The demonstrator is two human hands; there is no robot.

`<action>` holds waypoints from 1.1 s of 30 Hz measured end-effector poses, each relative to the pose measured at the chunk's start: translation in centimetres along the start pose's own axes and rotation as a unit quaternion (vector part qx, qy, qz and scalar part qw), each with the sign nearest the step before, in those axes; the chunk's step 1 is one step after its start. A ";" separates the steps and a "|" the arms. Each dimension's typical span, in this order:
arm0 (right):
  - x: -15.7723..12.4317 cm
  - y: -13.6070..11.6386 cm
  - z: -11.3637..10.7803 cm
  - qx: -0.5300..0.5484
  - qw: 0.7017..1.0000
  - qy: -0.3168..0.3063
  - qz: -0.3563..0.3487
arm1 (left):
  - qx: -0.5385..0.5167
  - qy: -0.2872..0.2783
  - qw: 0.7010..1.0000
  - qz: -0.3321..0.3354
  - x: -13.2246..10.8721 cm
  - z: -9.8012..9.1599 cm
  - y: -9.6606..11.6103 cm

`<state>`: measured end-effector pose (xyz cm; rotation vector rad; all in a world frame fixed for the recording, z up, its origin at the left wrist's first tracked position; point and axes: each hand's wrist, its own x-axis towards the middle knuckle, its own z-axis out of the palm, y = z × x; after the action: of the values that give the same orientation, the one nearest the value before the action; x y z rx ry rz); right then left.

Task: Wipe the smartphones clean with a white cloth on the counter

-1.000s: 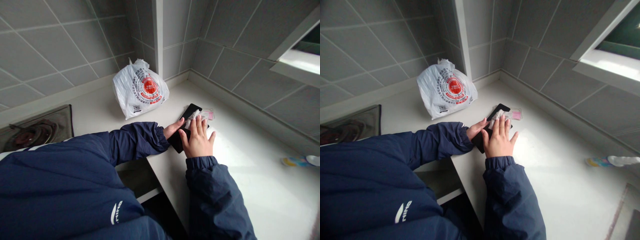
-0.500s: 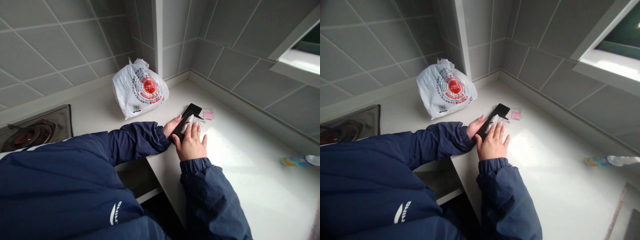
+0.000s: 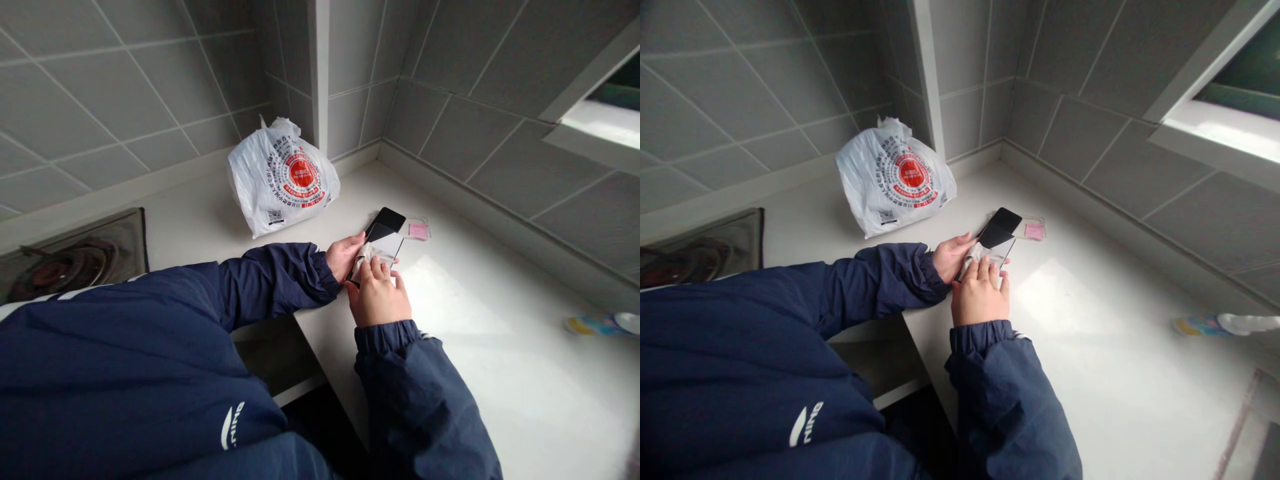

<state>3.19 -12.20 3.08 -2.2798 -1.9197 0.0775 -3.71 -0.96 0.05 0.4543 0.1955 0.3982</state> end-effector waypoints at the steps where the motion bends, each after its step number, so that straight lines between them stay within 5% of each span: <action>1: 0.1 0.1 -0.2 -0.003 1.000 -0.002 0.011 | 0.004 -0.006 1.000 0.009 0.1 -0.1 -0.1; 15: 0.9 1.6 -2.3 0.019 0.996 -0.015 0.082 | 0.019 0.004 1.000 0.011 0.0 -1.3 0.1; 23: 2.4 4.9 -2.0 0.113 0.986 0.082 0.091 | 0.030 0.017 0.999 0.014 0.0 -1.3 0.2; 29: 3.1 6.9 -2.9 0.167 0.957 0.188 0.144 | 0.008 -0.035 0.999 0.011 -0.1 -1.6 0.4; 33: 3.2 8.9 -3.6 0.219 0.946 0.116 0.210 | -0.011 -0.026 0.999 0.017 -0.1 -1.3 0.6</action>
<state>12.92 -10.83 5.43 -2.2193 -1.1402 0.2470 -4.38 0.01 -0.84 0.4456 0.1328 0.4215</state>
